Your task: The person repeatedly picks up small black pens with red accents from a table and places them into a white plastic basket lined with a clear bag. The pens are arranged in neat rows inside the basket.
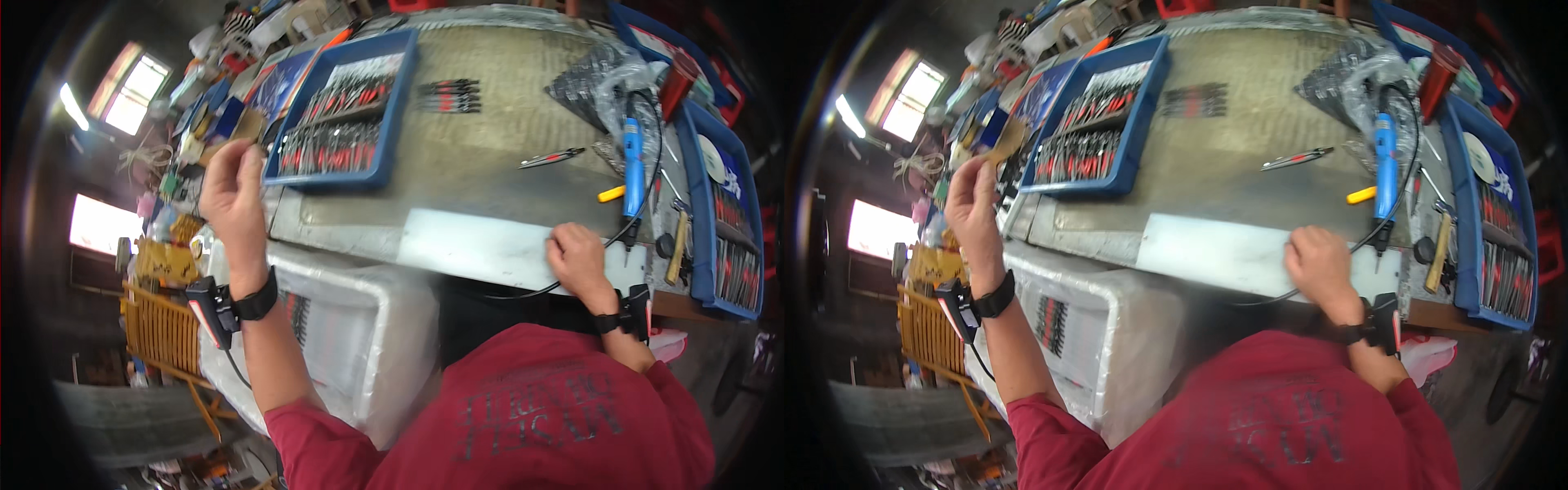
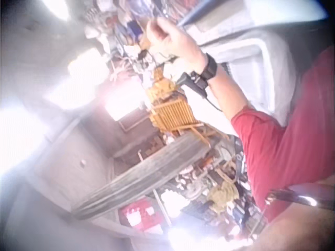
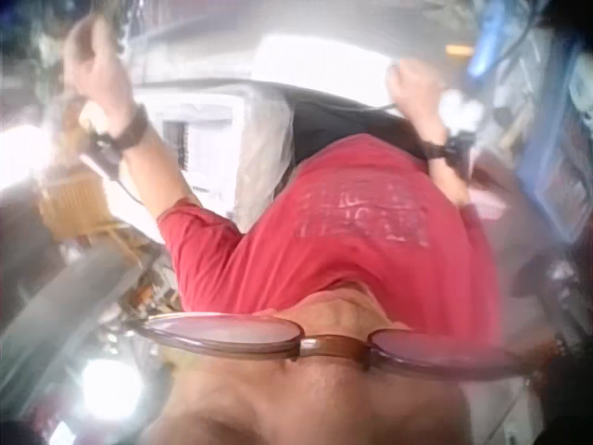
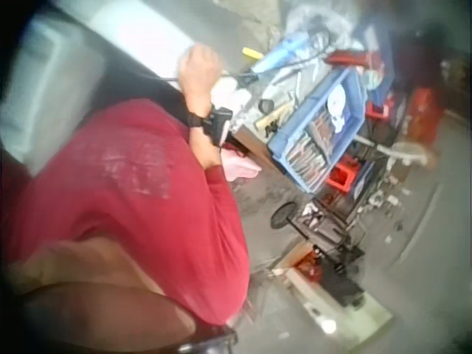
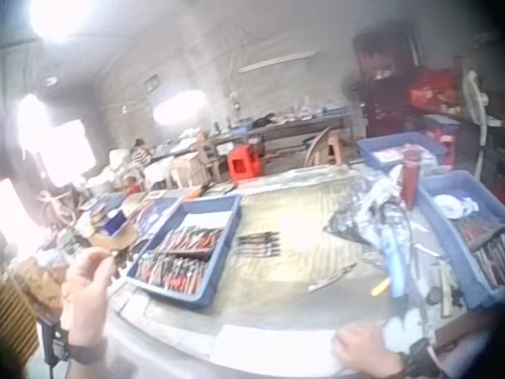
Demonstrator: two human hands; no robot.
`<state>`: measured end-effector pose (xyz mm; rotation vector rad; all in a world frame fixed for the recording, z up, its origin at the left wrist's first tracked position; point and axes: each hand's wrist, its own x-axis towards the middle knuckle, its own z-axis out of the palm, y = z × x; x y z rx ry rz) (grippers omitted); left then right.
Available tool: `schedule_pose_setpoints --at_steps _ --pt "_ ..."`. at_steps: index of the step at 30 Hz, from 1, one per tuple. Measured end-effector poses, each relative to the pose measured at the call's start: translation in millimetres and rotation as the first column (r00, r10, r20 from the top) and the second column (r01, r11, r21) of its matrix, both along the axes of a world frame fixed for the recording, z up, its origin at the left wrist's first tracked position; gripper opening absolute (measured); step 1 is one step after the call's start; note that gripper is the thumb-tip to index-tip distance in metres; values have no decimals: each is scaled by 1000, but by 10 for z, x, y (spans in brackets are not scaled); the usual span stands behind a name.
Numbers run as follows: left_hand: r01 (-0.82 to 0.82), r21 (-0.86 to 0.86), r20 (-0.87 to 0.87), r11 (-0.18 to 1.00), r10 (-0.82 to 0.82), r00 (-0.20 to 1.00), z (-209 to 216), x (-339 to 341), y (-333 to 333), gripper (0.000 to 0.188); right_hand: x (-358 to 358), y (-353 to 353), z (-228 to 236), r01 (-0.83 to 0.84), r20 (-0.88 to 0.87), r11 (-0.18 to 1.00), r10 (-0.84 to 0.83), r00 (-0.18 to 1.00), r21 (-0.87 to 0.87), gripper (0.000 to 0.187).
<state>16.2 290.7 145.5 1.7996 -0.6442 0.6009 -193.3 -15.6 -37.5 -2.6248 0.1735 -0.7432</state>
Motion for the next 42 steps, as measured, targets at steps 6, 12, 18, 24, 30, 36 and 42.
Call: schedule_pose_setpoints --at_steps 6,12,18,24,30,36,42 --pt "293 433 25 853 -336 942 -263 -108 -1580 13 -23 -18 3 4 41 1000 -4 999 -2 10" --pt "436 675 -232 594 -391 891 -1091 -233 -2552 18 -25 -25 -41 20 95 1000 -19 995 -9 10" --pt "419 694 -261 585 -337 905 -1748 -198 -2963 19 -31 -42 -59 16 70 1000 -18 997 27 9" --pt "351 784 -229 511 -288 930 -1781 -187 -3014 17 -34 -35 -24 25 66 999 -27 997 33 9" --pt "347 706 -178 618 -320 930 -972 -110 -2447 17 -19 -31 -52 14 71 1000 -14 997 9 7" --pt "349 374 -277 859 -256 926 -220 -60 -895 20 -11 -24 -57 -23 12 999 22 1000 26 7" --pt "-24 194 -499 981 120 858 -159 -327 941 18 -16 -30 -40 -48 -54 996 52 997 74 6"
